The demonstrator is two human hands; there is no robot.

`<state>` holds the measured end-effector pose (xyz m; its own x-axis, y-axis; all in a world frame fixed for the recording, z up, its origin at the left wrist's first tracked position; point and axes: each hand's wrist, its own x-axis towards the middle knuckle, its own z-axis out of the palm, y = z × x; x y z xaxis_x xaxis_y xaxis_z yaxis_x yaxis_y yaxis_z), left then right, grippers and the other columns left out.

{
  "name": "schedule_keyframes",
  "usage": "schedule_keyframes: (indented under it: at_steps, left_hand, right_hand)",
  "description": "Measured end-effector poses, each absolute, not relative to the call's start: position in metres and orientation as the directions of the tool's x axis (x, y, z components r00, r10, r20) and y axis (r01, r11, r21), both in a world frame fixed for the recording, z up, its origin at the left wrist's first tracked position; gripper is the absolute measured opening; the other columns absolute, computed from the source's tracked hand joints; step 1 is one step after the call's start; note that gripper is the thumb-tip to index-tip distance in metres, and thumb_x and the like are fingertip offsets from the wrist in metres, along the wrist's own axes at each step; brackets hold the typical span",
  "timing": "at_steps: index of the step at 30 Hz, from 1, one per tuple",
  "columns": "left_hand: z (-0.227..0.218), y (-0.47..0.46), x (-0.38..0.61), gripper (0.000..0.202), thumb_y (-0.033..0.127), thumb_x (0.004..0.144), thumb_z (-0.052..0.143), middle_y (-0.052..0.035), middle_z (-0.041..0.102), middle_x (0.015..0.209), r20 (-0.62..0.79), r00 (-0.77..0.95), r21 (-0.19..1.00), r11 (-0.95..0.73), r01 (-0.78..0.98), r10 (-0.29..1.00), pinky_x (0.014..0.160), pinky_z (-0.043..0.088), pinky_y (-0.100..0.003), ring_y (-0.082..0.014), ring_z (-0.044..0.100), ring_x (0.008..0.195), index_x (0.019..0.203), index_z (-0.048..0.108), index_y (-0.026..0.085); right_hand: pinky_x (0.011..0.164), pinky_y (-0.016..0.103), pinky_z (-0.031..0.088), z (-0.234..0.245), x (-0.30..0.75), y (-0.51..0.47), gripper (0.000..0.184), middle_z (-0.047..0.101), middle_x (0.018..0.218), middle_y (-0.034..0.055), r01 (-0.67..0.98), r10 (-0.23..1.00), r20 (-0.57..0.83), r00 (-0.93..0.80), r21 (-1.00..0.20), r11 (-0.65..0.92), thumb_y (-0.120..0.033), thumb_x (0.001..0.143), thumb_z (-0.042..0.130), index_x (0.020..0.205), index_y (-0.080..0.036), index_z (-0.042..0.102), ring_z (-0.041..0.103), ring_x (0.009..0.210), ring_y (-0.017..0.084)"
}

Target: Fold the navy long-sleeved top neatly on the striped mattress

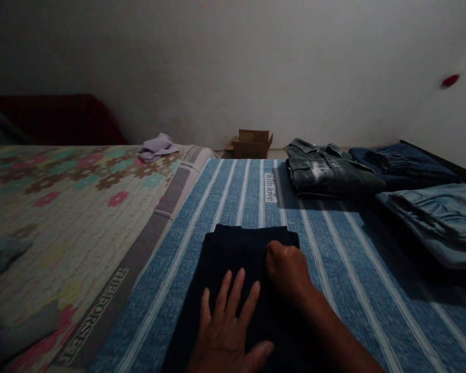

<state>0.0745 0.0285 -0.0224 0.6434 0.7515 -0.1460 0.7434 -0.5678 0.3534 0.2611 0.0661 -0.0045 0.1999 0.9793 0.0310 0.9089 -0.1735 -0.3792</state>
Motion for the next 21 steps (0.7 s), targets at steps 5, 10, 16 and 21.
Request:
schedule_keyframes:
  at_steps: [5, 10, 16, 21]
  left_hand:
    - [-0.020, 0.029, 0.076, 0.082, 0.058, 0.075, 0.056, -0.0076, 0.003, 0.151, -0.141, 0.647, 0.343, -0.576, 0.742, 0.749, 0.097, 0.005, -0.074, -0.0431, 0.008, 0.135, 0.142, 0.015, 0.036]
    - [-0.020, 0.029, 0.076, 0.085, 0.059, 0.074, 0.056, -0.0094, 0.005, 0.151, -0.140, 0.657, 0.312, -0.597, 0.739, 0.740, 0.096, 0.007, -0.075, -0.0426, 0.006, 0.136, 0.143, 0.012, 0.035]
    - [-0.015, 0.024, 0.080, 0.079, 0.057, 0.078, 0.052, -0.0067, 0.009, 0.153, -0.079, 0.634, 0.230, -0.604, 0.763, 0.770, 0.100, 0.012, -0.070, -0.0375, 0.008, 0.137, 0.143, 0.014, 0.036]
    - [-0.009, 0.022, 0.085, 0.077, 0.055, 0.079, 0.052, -0.0081, 0.013, 0.153, -0.056, 0.623, 0.175, -0.607, 0.775, 0.780, 0.101, 0.012, -0.068, -0.0352, 0.008, 0.138, 0.144, 0.017, 0.033]
  right_hand:
    - [0.059, 0.023, 0.040, -0.004, 0.268, 0.063, 0.020, 0.065, 0.066, 0.0018, 0.759, 0.972, 0.051, 0.231, -0.634, -0.147, -0.020, 0.078, 0.041, 0.075, -0.020, 0.061, 0.061, 0.062, 0.015]
    - [0.058, 0.024, 0.041, -0.006, 0.269, 0.064, 0.019, 0.062, 0.063, 0.0011, 0.688, 0.966, 0.075, 0.248, -0.715, -0.121, -0.021, 0.077, 0.042, 0.071, -0.020, 0.060, 0.058, 0.060, 0.015]
    - [0.045, 0.022, 0.038, 0.014, 0.273, 0.042, 0.019, 0.053, 0.051, -0.0029, 0.397, 0.960, -0.029, 0.277, -0.907, -0.142, -0.034, 0.080, 0.050, 0.079, -0.018, 0.061, 0.051, 0.046, 0.012]
    - [0.047, 0.021, 0.039, 0.049, 0.285, -0.018, 0.021, 0.054, 0.051, -0.0028, 0.354, 0.982, -0.180, 0.061, -0.916, -0.190, -0.036, 0.082, 0.054, 0.072, -0.018, 0.059, 0.051, 0.047, 0.010]
